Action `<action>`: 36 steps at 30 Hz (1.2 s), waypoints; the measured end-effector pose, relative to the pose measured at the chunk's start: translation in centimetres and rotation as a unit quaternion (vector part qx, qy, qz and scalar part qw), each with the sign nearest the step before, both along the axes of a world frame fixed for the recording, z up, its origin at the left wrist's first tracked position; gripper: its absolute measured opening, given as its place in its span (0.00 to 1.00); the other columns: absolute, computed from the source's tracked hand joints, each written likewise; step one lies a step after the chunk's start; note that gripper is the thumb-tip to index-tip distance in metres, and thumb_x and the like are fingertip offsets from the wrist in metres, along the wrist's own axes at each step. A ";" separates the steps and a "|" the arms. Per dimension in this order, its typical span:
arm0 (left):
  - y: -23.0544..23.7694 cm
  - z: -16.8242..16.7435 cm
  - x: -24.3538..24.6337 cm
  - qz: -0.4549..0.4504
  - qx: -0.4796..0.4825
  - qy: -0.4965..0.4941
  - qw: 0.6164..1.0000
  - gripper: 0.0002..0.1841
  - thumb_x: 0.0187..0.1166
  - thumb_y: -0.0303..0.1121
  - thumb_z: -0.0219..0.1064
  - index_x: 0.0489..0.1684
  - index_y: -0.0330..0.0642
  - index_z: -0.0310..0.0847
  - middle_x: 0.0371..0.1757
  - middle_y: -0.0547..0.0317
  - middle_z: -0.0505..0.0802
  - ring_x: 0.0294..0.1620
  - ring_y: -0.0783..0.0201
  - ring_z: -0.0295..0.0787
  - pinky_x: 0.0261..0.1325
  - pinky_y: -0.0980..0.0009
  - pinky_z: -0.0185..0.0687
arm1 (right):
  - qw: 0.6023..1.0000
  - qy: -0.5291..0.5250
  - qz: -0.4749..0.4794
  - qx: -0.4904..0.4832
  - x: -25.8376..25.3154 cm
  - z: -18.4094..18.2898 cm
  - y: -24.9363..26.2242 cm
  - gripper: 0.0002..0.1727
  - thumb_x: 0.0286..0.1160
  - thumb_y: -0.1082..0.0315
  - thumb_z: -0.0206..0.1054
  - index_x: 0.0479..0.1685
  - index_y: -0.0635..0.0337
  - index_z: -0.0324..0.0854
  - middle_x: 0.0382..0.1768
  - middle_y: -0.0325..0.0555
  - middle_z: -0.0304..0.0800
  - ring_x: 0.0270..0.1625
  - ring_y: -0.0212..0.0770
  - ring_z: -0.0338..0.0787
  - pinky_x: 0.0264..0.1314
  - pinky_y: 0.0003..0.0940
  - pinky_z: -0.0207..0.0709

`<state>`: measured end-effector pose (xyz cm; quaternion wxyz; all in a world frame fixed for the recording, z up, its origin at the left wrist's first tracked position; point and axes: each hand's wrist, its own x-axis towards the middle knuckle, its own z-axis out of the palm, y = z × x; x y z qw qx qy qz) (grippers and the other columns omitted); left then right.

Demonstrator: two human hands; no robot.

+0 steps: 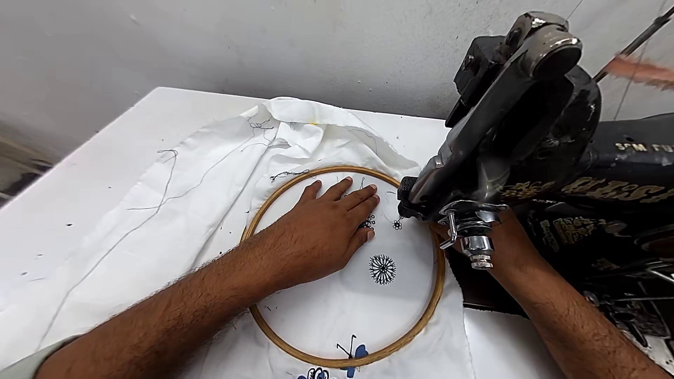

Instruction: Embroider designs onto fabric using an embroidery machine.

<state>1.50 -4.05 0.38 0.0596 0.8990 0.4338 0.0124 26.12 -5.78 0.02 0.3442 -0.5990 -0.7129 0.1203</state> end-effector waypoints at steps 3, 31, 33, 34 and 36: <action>0.0 -0.2 0.1 -0.003 0.005 -0.009 1.000 0.31 0.93 0.54 0.40 0.91 0.52 0.65 0.93 0.66 0.67 0.94 0.49 0.57 0.85 0.31 0.53 | 0.999 -0.022 0.017 0.029 0.3 -0.2 0.4 0.12 0.64 0.62 0.73 0.40 0.62 0.86 0.35 0.45 0.87 0.41 0.32 0.86 0.47 0.32 0.78; -0.4 0.1 0.2 -0.010 -0.004 0.002 1.000 0.31 0.93 0.54 0.40 0.90 0.51 0.66 0.92 0.65 0.68 0.94 0.50 0.57 0.85 0.31 0.54 | 0.999 -0.038 0.006 -0.016 0.0 1.0 0.0 0.09 0.65 0.69 0.77 0.40 0.62 0.86 0.36 0.48 0.88 0.41 0.38 0.87 0.46 0.41 0.78; -0.4 0.2 0.2 -0.007 -0.006 0.006 1.000 0.31 0.93 0.54 0.40 0.90 0.52 0.66 0.92 0.66 0.67 0.94 0.50 0.57 0.85 0.32 0.54 | 0.999 -0.035 0.004 -0.009 0.0 0.7 0.2 0.09 0.65 0.68 0.77 0.40 0.61 0.86 0.35 0.47 0.88 0.40 0.37 0.87 0.45 0.41 0.79; -0.4 0.2 0.1 -0.008 -0.003 0.005 1.000 0.31 0.93 0.54 0.40 0.90 0.52 0.66 0.92 0.66 0.68 0.93 0.50 0.57 0.85 0.31 0.54 | 0.999 -0.035 0.005 -0.009 0.0 0.6 0.2 0.09 0.65 0.68 0.77 0.40 0.61 0.86 0.35 0.48 0.88 0.40 0.38 0.87 0.45 0.41 0.79; -0.4 0.2 0.1 -0.007 -0.005 0.007 1.000 0.31 0.93 0.54 0.40 0.91 0.52 0.65 0.93 0.66 0.67 0.94 0.50 0.57 0.85 0.31 0.54 | 0.999 -0.039 0.004 -0.016 0.1 0.4 0.1 0.09 0.65 0.69 0.76 0.40 0.62 0.86 0.35 0.48 0.87 0.40 0.38 0.87 0.45 0.41 0.78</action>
